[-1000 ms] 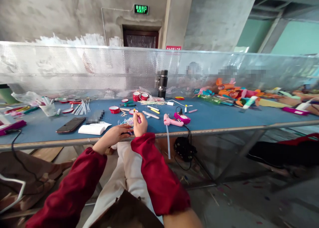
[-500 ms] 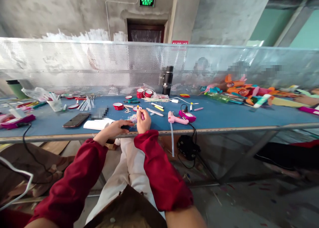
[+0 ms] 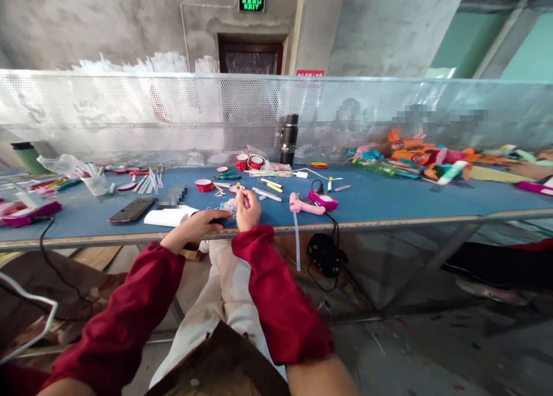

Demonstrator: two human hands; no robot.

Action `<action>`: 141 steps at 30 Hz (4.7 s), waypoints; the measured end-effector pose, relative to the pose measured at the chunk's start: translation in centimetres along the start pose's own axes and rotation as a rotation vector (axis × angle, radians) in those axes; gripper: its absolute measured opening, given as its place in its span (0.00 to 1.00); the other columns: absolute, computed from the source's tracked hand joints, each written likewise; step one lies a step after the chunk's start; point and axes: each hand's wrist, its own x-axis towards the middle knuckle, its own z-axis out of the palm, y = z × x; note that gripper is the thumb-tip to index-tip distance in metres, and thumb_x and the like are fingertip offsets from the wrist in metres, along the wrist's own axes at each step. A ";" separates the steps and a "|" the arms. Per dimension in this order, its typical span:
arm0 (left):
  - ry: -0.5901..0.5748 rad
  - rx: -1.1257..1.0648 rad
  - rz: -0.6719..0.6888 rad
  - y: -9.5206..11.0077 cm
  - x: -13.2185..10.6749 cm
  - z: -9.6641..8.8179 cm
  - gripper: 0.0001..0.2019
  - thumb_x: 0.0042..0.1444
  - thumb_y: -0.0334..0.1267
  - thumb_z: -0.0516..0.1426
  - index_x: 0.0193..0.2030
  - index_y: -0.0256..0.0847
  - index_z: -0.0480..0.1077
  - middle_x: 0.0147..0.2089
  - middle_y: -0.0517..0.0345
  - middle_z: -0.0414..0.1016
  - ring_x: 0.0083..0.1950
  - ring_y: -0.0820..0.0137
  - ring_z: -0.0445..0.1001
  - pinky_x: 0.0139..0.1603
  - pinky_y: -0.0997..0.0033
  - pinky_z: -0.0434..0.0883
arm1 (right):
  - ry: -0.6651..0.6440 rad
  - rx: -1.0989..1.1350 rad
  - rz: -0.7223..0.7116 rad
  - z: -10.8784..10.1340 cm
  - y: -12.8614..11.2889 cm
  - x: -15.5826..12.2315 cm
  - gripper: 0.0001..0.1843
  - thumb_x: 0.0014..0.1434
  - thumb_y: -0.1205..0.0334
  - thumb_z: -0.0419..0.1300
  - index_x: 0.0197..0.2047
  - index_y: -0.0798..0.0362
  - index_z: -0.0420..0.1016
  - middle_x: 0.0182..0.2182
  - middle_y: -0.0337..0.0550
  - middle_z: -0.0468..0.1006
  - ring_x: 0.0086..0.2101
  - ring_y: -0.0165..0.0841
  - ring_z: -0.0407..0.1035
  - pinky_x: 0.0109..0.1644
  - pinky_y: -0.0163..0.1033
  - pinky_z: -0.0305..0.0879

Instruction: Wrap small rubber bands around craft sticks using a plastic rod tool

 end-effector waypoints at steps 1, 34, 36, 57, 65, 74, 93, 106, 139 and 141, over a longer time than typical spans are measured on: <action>0.010 0.006 -0.020 0.0 0.0 -0.1 0.26 0.57 0.38 0.62 0.64 0.43 0.78 0.67 0.49 0.78 0.68 0.54 0.75 0.71 0.60 0.68 | -0.004 0.004 0.000 0.0 -0.1 0.0 0.26 0.65 0.34 0.57 0.34 0.50 0.74 0.25 0.36 0.74 0.27 0.30 0.63 0.34 0.37 0.63; 0.295 -0.271 -0.213 -0.5 7.2 -0.8 0.09 0.56 0.31 0.58 0.38 0.37 0.80 0.31 0.54 0.81 0.32 0.68 0.78 0.34 0.72 0.71 | 0.017 -0.019 -0.015 -0.8 -0.8 2.6 0.24 0.64 0.36 0.57 0.33 0.50 0.74 0.24 0.36 0.73 0.28 0.31 0.63 0.36 0.37 0.62; 0.307 -0.307 -0.213 -0.2 6.7 -0.3 0.10 0.57 0.32 0.58 0.41 0.36 0.80 0.35 0.53 0.83 0.34 0.68 0.80 0.36 0.72 0.72 | 0.000 -0.026 -0.014 -0.7 -0.5 2.3 0.24 0.64 0.37 0.58 0.34 0.50 0.75 0.26 0.37 0.75 0.29 0.32 0.65 0.37 0.37 0.63; 0.443 -0.757 -0.134 0.6 6.1 3.2 0.08 0.50 0.36 0.65 0.32 0.42 0.69 0.27 0.61 0.78 0.29 0.70 0.73 0.35 0.70 0.69 | 0.038 0.035 -0.180 -1.2 -0.5 1.2 0.15 0.66 0.49 0.59 0.44 0.50 0.81 0.38 0.44 0.85 0.37 0.36 0.77 0.46 0.42 0.73; 0.384 -0.729 -0.045 -0.5 6.2 3.8 0.11 0.53 0.38 0.63 0.44 0.41 0.73 0.30 0.60 0.80 0.35 0.66 0.78 0.46 0.67 0.70 | 0.045 -0.008 -0.167 -1.1 0.1 0.8 0.09 0.64 0.53 0.60 0.36 0.48 0.72 0.25 0.34 0.76 0.26 0.31 0.69 0.34 0.36 0.67; 0.447 -0.523 -0.120 0.3 5.8 3.1 0.15 0.63 0.45 0.55 0.27 0.42 0.70 0.26 0.60 0.74 0.29 0.70 0.68 0.35 0.70 0.63 | -0.041 -0.053 -0.202 -1.1 -0.4 0.8 0.09 0.63 0.51 0.62 0.37 0.47 0.76 0.33 0.38 0.81 0.33 0.34 0.74 0.42 0.39 0.71; 0.396 -0.406 -0.116 -0.6 5.9 3.7 0.14 0.64 0.46 0.56 0.30 0.42 0.72 0.27 0.59 0.77 0.28 0.70 0.71 0.32 0.71 0.64 | -0.005 -0.048 -0.305 -0.7 -1.0 2.3 0.11 0.69 0.51 0.59 0.43 0.47 0.78 0.40 0.42 0.84 0.40 0.36 0.77 0.48 0.41 0.73; 0.397 -0.397 -0.156 0.0 5.7 3.5 0.13 0.62 0.48 0.59 0.31 0.43 0.73 0.26 0.60 0.76 0.28 0.69 0.72 0.32 0.71 0.66 | -0.020 -0.157 -0.283 -1.2 -0.4 1.3 0.13 0.70 0.49 0.57 0.44 0.46 0.78 0.43 0.44 0.85 0.42 0.37 0.78 0.51 0.43 0.73; 0.684 0.067 -0.320 5.5 7.3 5.2 0.13 0.70 0.36 0.51 0.42 0.43 0.77 0.47 0.43 0.77 0.43 0.58 0.75 0.43 0.64 0.64 | 0.236 0.004 -0.263 -2.8 -3.6 2.3 0.15 0.69 0.47 0.58 0.44 0.49 0.77 0.40 0.44 0.82 0.39 0.36 0.75 0.49 0.44 0.74; 0.800 -0.072 -0.283 4.4 7.6 4.1 0.11 0.68 0.38 0.53 0.39 0.43 0.77 0.43 0.46 0.77 0.45 0.59 0.74 0.44 0.65 0.66 | 0.258 0.039 -0.222 -2.2 -3.4 2.8 0.15 0.69 0.46 0.59 0.42 0.49 0.76 0.37 0.43 0.80 0.37 0.35 0.75 0.47 0.42 0.73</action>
